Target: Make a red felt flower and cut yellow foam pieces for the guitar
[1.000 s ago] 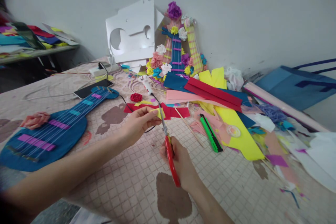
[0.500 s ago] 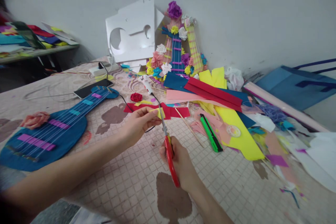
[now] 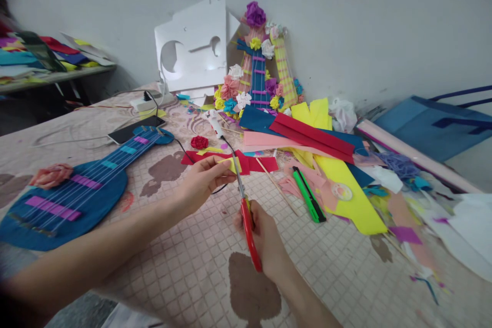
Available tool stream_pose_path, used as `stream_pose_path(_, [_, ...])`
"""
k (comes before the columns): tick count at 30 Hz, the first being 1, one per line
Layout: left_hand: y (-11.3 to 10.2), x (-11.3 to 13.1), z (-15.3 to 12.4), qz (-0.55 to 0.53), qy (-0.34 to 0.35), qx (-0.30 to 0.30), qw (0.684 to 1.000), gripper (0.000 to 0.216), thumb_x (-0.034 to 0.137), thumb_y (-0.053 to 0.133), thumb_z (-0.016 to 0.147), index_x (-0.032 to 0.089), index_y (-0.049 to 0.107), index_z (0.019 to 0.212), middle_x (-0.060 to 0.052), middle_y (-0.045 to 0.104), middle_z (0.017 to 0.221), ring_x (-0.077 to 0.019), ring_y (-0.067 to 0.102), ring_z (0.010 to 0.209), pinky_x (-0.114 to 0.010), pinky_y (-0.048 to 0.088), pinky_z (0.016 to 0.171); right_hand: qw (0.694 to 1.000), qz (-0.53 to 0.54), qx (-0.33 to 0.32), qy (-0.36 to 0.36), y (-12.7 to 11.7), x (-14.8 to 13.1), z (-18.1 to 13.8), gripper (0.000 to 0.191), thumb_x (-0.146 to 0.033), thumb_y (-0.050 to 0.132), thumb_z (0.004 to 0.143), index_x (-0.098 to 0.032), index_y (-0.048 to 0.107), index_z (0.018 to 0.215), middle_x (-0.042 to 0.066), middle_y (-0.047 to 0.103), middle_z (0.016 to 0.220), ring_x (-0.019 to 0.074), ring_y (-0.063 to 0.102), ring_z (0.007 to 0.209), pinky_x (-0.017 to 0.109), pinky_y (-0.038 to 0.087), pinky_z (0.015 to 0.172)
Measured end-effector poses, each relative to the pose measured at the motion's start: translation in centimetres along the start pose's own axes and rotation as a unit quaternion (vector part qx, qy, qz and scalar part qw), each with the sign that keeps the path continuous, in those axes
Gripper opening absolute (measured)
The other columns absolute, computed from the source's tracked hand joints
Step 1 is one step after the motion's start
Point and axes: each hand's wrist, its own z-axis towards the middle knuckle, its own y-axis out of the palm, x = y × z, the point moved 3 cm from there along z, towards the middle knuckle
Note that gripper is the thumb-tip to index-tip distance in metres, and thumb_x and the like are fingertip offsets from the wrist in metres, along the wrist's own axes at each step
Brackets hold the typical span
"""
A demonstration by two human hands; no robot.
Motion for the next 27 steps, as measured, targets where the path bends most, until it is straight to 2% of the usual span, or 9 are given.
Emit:
stream_pose_path(3, [-0.1, 0.0, 0.0, 0.017, -0.009, -0.011, 1.0, 0.024, 0.027, 0.075, 0.072, 0.013, 0.056, 0.07, -0.001, 0.067, 0.067, -0.0097, 0.065, 0.062, -0.025, 0.053, 0.07, 1.0, 0.023, 0.01, -0.006, -0.4, 0.4, 0.2, 0.047, -0.068, 0.054, 0.074, -0.022, 0.044, 0.07, -0.009, 0.036, 0.044, 0.0064, 0.031, 0.034, 0.021, 0.023, 0.034])
stream_pose_path(5, [-0.1, -0.4, 0.0, 0.049, -0.04, -0.041, 0.997, 0.025, 0.029, 0.077, 0.07, 0.012, 0.058, 0.07, -0.002, 0.068, 0.067, -0.0099, 0.064, 0.062, -0.025, 0.053, 0.069, 0.999, 0.049, 0.018, -0.01, -1.0, 0.4, 0.3, 0.043, -0.065, 0.052, 0.078, -0.022, 0.046, 0.075, -0.009, 0.038, 0.045, 0.0071, 0.034, 0.035, 0.02, 0.025, 0.035])
stream_pose_path(8, [0.0, -1.5, -0.2, 0.119, -0.112, -0.107, 0.981, 0.031, 0.034, 0.08, 0.065, 0.01, 0.061, 0.069, -0.004, 0.069, 0.067, -0.0101, 0.064, 0.061, -0.023, 0.053, 0.065, 0.996, 0.061, 0.062, -0.024, -2.1, 0.2, 0.5, 0.033, -0.052, 0.062, 0.079, -0.022, 0.049, 0.079, -0.008, 0.042, 0.049, 0.008, 0.039, 0.04, 0.02, 0.029, 0.038])
stream_pose_path(11, [0.0, -2.4, -0.3, 0.174, -0.15, -0.156, 0.961, 0.033, 0.037, 0.082, 0.062, 0.01, 0.065, 0.069, -0.004, 0.069, 0.066, -0.0096, 0.063, 0.059, -0.023, 0.052, 0.063, 0.99, 0.062, 0.111, -0.055, -3.1, -0.1, 0.7, 0.03, -0.043, 0.07, 0.074, -0.021, 0.052, 0.084, -0.005, 0.053, 0.063, 0.0081, 0.043, 0.046, 0.021, 0.035, 0.041])
stream_pose_path(14, [0.1, -2.9, -0.3, 0.212, -0.15, -0.178, 0.949, 0.029, 0.033, 0.082, 0.063, 0.01, 0.066, 0.07, -0.003, 0.068, 0.065, -0.009, 0.062, 0.058, -0.022, 0.052, 0.061, 0.988, 0.037, 0.134, -0.074, -3.4, -0.4, 0.6, 0.028, -0.04, 0.07, 0.074, -0.02, 0.055, 0.088, -0.001, 0.06, 0.076, 0.0087, 0.046, 0.049, 0.023, 0.038, 0.044])
stream_pose_path(19, [0.0, -3.3, -0.5, 0.258, -0.138, -0.179, 0.939, 0.021, 0.027, 0.076, 0.07, 0.01, 0.065, 0.073, -0.004, 0.069, 0.07, -0.0093, 0.063, 0.062, -0.021, 0.051, 0.061, 0.989, -0.015, 0.128, -0.07, -3.1, -1.1, 0.5, 0.019, -0.034, 0.066, 0.074, -0.02, 0.056, 0.083, -0.003, 0.057, 0.063, 0.0087, 0.043, 0.046, 0.023, 0.036, 0.045])
stream_pose_path(24, [0.3, -3.3, -0.8, 0.271, -0.114, -0.209, 0.933, 0.023, 0.03, 0.073, 0.073, 0.01, 0.064, 0.074, -0.004, 0.067, 0.071, -0.0098, 0.062, 0.065, -0.023, 0.051, 0.065, 0.983, -0.017, 0.161, -0.088, -3.2, -1.4, 0.9, 0.016, -0.029, 0.065, 0.068, -0.02, 0.053, 0.076, 0.0, 0.059, 0.07, 0.0128, 0.054, 0.057, 0.026, 0.044, 0.053])
stream_pose_path(27, [0.5, -2.9, -0.9, 0.282, -0.083, -0.19, 0.937, 0.026, 0.036, 0.069, 0.077, 0.011, 0.062, 0.08, -0.002, 0.065, 0.071, -0.0088, 0.061, 0.063, -0.022, 0.05, 0.062, 0.983, -0.023, 0.165, -0.082, -3.3, -1.4, 1.0, 0.016, -0.029, 0.064, 0.068, -0.021, 0.053, 0.075, 0.0, 0.059, 0.069, 0.0132, 0.054, 0.057, 0.027, 0.044, 0.053])
